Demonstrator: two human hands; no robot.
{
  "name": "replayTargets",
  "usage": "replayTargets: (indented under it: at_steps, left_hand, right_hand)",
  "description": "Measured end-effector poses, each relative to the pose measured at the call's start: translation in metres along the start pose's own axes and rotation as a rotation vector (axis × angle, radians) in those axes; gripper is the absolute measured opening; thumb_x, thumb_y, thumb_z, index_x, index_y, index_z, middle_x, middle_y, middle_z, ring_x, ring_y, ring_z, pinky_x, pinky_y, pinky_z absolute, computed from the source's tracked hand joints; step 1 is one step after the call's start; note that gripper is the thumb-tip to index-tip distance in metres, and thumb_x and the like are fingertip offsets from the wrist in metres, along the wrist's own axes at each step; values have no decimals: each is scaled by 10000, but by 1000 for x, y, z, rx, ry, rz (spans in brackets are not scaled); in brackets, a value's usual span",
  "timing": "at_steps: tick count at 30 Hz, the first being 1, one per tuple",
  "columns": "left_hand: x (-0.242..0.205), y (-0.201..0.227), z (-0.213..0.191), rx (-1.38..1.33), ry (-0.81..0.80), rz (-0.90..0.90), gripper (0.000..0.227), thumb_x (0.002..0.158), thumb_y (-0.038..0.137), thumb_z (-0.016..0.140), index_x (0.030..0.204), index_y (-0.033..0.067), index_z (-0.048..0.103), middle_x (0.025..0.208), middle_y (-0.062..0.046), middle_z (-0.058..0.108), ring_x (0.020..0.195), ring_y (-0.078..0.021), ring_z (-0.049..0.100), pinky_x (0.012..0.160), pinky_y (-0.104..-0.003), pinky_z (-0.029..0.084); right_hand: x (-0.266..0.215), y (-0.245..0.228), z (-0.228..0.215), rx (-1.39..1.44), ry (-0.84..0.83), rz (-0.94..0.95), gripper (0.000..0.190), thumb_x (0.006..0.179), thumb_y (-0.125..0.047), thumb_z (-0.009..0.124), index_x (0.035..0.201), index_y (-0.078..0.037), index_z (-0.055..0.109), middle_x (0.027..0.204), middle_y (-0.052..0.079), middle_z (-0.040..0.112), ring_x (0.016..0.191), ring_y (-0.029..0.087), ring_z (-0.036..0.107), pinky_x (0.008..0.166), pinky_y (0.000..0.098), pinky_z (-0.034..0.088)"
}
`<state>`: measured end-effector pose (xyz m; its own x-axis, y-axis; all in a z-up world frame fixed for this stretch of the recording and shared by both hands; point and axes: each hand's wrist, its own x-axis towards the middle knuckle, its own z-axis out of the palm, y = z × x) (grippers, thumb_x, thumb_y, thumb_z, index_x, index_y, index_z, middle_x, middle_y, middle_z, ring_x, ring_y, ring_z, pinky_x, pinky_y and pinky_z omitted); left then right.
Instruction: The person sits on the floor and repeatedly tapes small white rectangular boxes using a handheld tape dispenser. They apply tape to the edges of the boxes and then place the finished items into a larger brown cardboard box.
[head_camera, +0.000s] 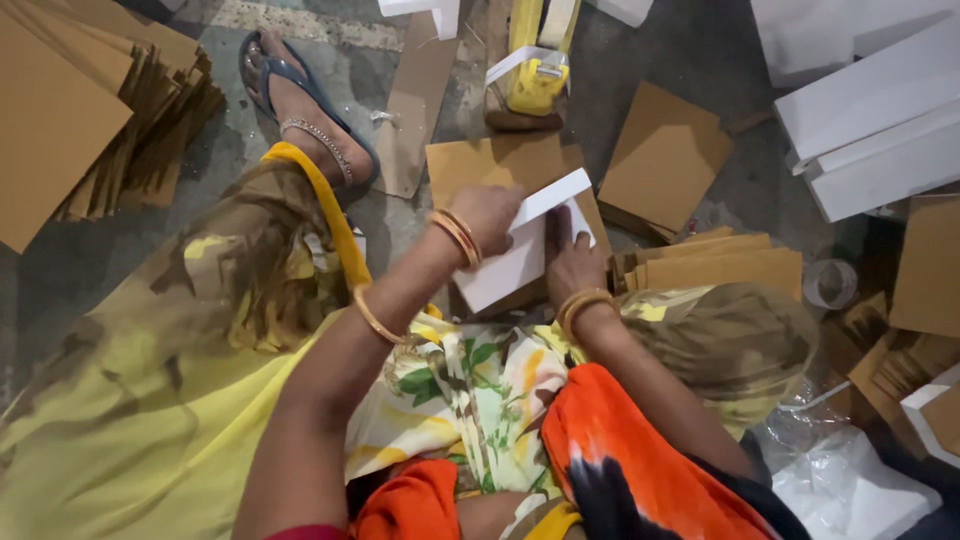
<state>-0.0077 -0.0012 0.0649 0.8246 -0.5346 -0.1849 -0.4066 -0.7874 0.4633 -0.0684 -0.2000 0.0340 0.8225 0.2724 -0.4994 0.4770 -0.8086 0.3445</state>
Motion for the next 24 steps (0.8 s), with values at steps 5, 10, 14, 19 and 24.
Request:
replayTargets:
  at_steps: [5,10,14,19,24]
  left_hand:
    - [-4,3,11,-17,330,-49,224,813,57,627,1035,49,601,884,-147,701,771,-360,703,663,-482,545]
    - [-4,5,10,68,300,-36,300,775,25,625,1074,40,599,924,-152,692,788,-358,696,671,-485,532]
    - [-4,15,5,31,271,-43,352,840,117,698,1173,77,590,1082,-128,679,965,-337,674,836,-500,497]
    - [-39,-3,-6,-129,602,-199,812,671,300,911,1350,83,521,1367,-190,523,1225,-406,527,1030,-501,434]
    - [-41,1,2,-385,786,-102,997,632,270,954,1466,67,447,1510,-196,400,1386,-451,418,1158,-499,375]
  right_hand:
    - [-6,33,-13,773,142,235,625,873,-105,585,1482,-111,446,1569,151,460,1254,397,568,1028,497,498]
    - [6,72,-20,1406,616,110,712,842,-89,749,1453,-53,385,1442,188,432,1283,342,516,1013,447,518]
    - [44,84,-11,1380,482,60,569,808,23,777,1323,-83,561,1255,120,662,1194,246,656,1031,371,530]
    - [56,81,11,1574,425,106,525,801,23,728,1292,-87,577,1218,100,684,1167,216,687,990,333,579]
    - [52,79,11,1570,459,-74,815,790,-18,731,1524,-104,389,1400,149,578,1319,258,562,1070,358,470]
